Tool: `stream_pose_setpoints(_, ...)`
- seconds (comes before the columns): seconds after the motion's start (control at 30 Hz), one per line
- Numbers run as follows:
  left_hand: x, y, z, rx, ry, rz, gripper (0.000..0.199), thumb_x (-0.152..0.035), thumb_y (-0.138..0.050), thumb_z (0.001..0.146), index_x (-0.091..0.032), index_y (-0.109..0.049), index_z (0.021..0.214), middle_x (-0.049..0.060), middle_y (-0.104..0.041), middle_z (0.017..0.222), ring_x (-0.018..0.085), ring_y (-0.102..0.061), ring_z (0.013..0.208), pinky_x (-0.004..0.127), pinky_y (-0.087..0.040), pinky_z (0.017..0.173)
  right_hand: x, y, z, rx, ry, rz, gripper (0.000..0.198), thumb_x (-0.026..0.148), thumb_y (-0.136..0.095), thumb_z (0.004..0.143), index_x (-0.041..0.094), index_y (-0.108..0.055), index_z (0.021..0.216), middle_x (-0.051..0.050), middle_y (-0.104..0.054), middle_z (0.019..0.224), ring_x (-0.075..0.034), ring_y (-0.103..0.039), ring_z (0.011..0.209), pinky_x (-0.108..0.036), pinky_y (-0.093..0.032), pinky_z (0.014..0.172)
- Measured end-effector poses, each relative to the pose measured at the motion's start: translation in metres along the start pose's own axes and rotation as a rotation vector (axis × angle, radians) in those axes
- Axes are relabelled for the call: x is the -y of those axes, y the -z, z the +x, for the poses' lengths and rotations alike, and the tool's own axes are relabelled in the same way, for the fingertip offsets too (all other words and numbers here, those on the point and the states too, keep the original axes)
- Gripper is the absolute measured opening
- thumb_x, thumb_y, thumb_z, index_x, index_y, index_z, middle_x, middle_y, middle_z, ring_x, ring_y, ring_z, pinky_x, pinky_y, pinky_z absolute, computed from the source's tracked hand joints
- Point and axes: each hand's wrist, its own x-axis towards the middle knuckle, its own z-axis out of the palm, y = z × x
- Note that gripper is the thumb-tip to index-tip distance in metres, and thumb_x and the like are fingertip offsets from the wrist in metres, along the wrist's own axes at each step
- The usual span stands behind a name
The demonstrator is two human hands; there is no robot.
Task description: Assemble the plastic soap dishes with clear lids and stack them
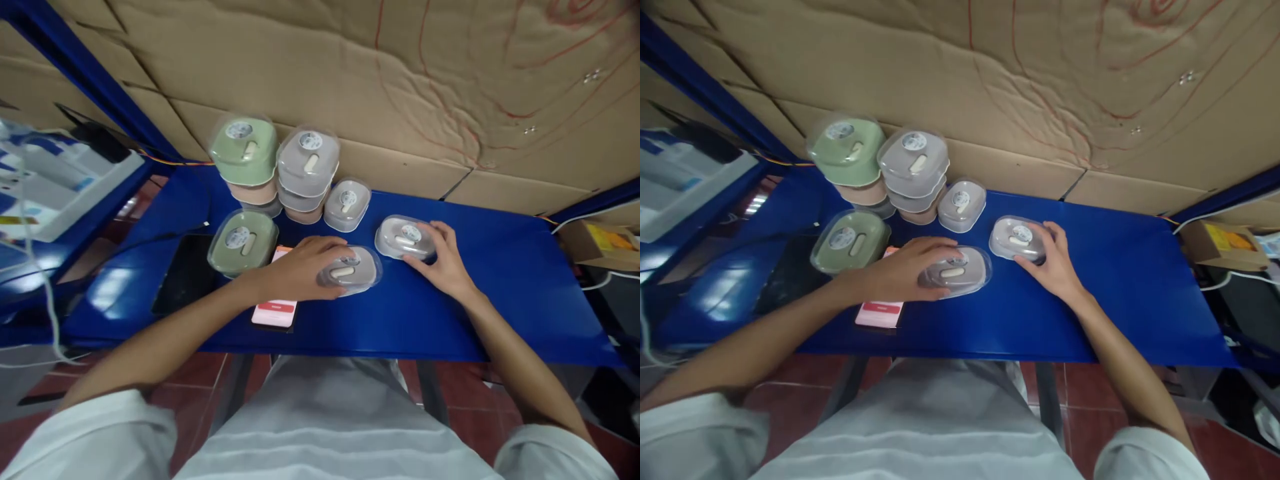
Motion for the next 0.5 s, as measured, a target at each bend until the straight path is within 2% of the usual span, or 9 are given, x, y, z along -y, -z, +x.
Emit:
stream_pose_setpoints(0.13,0.005,-0.007,-0.006,-0.058,0.03,0.039,0.063,-0.053,-0.071,0.101,-0.028,-0.055,0.156,0.014,-0.049,0.167,0.037,-0.051,0.151,0.056,-0.045,0.122,0.007,0.011,0.005,-0.004,-0.04,0.072,0.048,0.064,-0.065,0.101,0.034,-0.071,0.138,-0.012,-0.063,0.14,-0.034,-0.06,0.14,-0.06,-0.05,0.122)
stream_pose_setpoints(0.23,0.006,-0.01,-0.005,-0.165,0.019,0.151,0.055,-0.049,-0.064,0.106,-0.03,-0.056,0.157,0.016,-0.047,0.168,0.039,-0.054,0.147,0.059,-0.048,0.116,0.015,0.01,0.002,0.03,0.037,0.048,0.057,0.058,-0.072,0.099,0.038,-0.062,0.151,-0.012,-0.055,0.158,-0.038,-0.053,0.15,-0.066,-0.046,0.124)
stream_pose_setpoints(0.3,0.003,-0.009,-0.004,-0.285,0.019,0.256,0.045,-0.043,-0.064,0.106,-0.027,-0.064,0.148,0.018,-0.057,0.158,0.039,-0.06,0.137,0.056,-0.052,0.109,0.02,0.005,-0.002,0.076,0.107,0.018,0.063,0.054,-0.075,0.097,0.041,-0.057,0.156,-0.011,-0.048,0.167,-0.04,-0.049,0.153,-0.069,-0.044,0.125)
stream_pose_setpoints(0.37,-0.003,-0.007,-0.006,-0.37,-0.026,0.332,0.026,-0.033,-0.065,0.106,-0.022,-0.072,0.128,0.016,-0.07,0.135,0.032,-0.069,0.119,0.047,-0.057,0.099,0.023,0.002,-0.005,0.07,0.122,0.017,0.064,0.049,-0.075,0.098,0.043,-0.055,0.158,-0.01,-0.046,0.17,-0.04,-0.05,0.153,-0.067,-0.046,0.124)
stream_pose_setpoints(0.43,-0.011,-0.005,-0.01,-0.347,-0.138,0.333,0.013,-0.028,-0.063,0.107,-0.021,-0.073,0.11,0.01,-0.076,0.113,0.025,-0.072,0.1,0.038,-0.058,0.089,0.021,0.0,-0.006,0.046,0.062,0.059,0.061,0.045,-0.071,0.102,0.043,-0.053,0.16,-0.008,-0.05,0.168,-0.037,-0.052,0.153,-0.063,-0.049,0.124)
stream_pose_setpoints(0.5,-0.018,-0.004,-0.014,-0.258,-0.227,0.289,0.023,-0.04,-0.062,0.108,-0.02,-0.073,0.11,0.008,-0.078,0.109,0.023,-0.072,0.097,0.036,-0.058,0.086,0.016,-0.001,-0.004,0.024,-0.035,0.089,0.056,0.042,-0.065,0.105,0.041,-0.053,0.16,-0.008,-0.054,0.166,-0.035,-0.054,0.152,-0.06,-0.05,0.124)
